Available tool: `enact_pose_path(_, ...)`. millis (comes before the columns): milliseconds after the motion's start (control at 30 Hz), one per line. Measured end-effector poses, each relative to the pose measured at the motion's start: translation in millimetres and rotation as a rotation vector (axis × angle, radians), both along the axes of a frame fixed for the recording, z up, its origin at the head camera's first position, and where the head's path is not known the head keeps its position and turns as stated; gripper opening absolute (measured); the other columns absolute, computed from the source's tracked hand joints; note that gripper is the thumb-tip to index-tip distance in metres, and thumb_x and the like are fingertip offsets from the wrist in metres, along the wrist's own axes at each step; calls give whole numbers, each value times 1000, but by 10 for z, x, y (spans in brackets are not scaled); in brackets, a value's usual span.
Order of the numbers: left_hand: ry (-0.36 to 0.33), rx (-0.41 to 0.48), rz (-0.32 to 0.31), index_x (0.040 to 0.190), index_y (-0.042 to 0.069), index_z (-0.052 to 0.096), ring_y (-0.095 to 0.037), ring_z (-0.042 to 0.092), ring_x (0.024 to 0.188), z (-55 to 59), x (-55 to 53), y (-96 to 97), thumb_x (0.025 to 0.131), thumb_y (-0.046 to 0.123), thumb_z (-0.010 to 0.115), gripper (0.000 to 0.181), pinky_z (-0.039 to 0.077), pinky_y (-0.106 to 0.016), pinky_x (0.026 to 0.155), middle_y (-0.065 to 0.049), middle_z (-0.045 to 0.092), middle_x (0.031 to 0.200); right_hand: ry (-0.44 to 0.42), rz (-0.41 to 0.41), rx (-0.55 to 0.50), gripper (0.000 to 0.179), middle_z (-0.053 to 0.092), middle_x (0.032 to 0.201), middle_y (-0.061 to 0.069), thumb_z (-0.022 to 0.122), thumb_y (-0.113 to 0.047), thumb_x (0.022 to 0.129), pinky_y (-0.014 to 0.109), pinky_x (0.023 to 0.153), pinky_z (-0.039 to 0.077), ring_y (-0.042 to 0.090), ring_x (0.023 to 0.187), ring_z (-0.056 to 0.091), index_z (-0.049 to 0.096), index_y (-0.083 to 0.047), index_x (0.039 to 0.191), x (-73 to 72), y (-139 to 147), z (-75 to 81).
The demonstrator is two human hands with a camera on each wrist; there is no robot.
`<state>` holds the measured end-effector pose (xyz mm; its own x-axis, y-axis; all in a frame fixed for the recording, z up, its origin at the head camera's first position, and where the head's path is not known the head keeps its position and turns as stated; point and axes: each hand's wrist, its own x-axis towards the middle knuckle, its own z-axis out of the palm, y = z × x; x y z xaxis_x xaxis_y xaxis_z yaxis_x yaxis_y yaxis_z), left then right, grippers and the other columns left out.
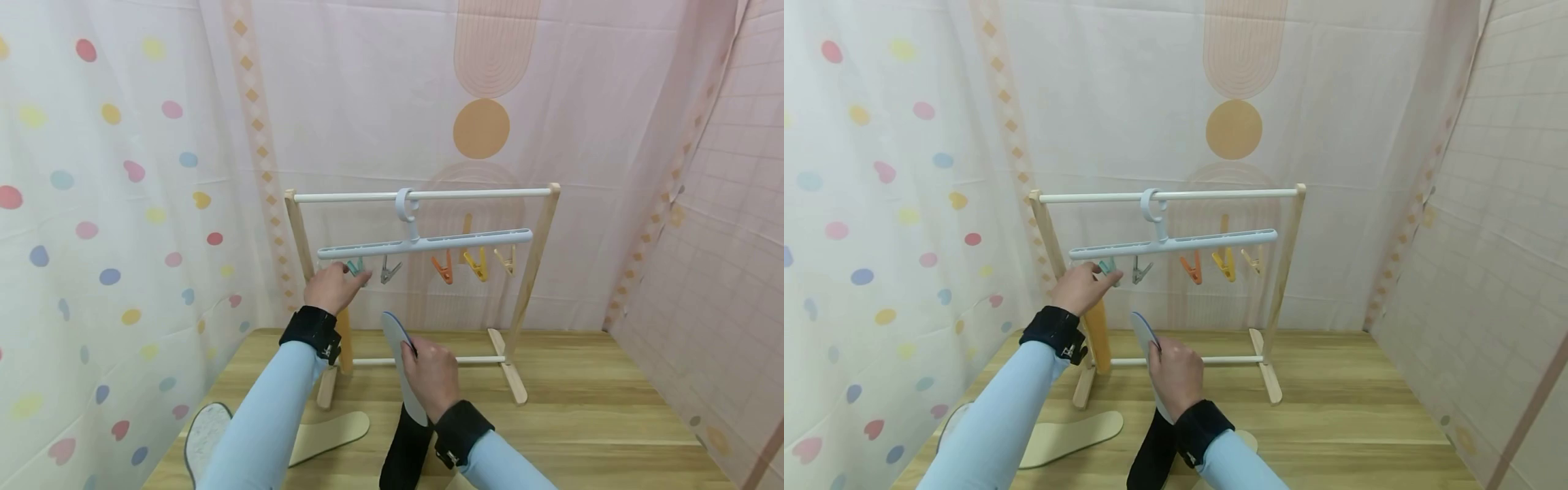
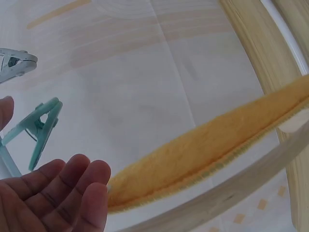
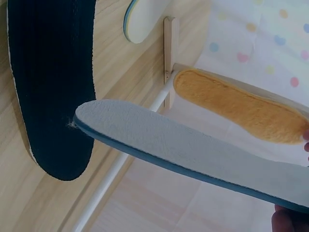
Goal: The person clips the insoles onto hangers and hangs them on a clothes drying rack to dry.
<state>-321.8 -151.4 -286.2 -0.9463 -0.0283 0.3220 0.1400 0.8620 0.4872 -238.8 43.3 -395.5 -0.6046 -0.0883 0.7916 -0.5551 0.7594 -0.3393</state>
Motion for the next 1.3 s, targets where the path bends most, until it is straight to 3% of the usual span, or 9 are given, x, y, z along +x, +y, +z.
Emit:
enact_pose_path(233, 57, 41, 55, 103, 2, 70, -22, 54, 59, -1, -41, 37, 95, 56, 57, 56, 38, -31, 49, -7, 61, 68, 3, -12, 14, 14, 71, 70, 7, 73, -12, 91, 20, 46, 48, 14, 56, 68, 70, -4, 80, -28, -71, 13)
enact_pose_path(533, 97, 71, 97, 64, 8, 62, -16, 45, 48, 9, -9, 46, 96, 50, 57, 53, 28, -27, 43, 0, 47, 52, 9, -48, 36, 28, 65, 61, 3, 74, -13, 89, 22, 43, 43, 13, 50, 63, 61, -10, 65, -143, -155, 18)
enact_pose_path(733, 88, 71, 136, 59, 11, 54, -15, 41, 45, 21, 14, 88, 94, 50, 59, 53, 26, -26, 42, 2, 42, 49, 12, -70, 62, 35, 58, 55, -1, 73, -14, 89, 24, 41, 39, 12, 46, 57, 53, -13, 60, -209, -209, 18)
enact_pose_path(900, 97, 58, 150, 56, 13, 48, -14, 38, 43, 33, 15, 126, 94, 48, 60, 54, 25, -26, 41, 3, 38, 48, 16, -98, 87, 31, 59, 54, -1, 72, -14, 89, 26, 41, 40, 13, 45, 57, 58, -12, 62, -264, -280, 43)
enact_pose_path(1300, 210, 63, 160, 59, 12, 45, -14, 36, 43, 38, 36, 191, 91, 39, 59, 44, 26, -28, 41, 3, 36, 48, -21, -123, 97, 25, 62, 58, 0, 71, -15, 90, 28, 43, 42, 15, 49, 61, 65, -10, 67, -308, -434, 168)
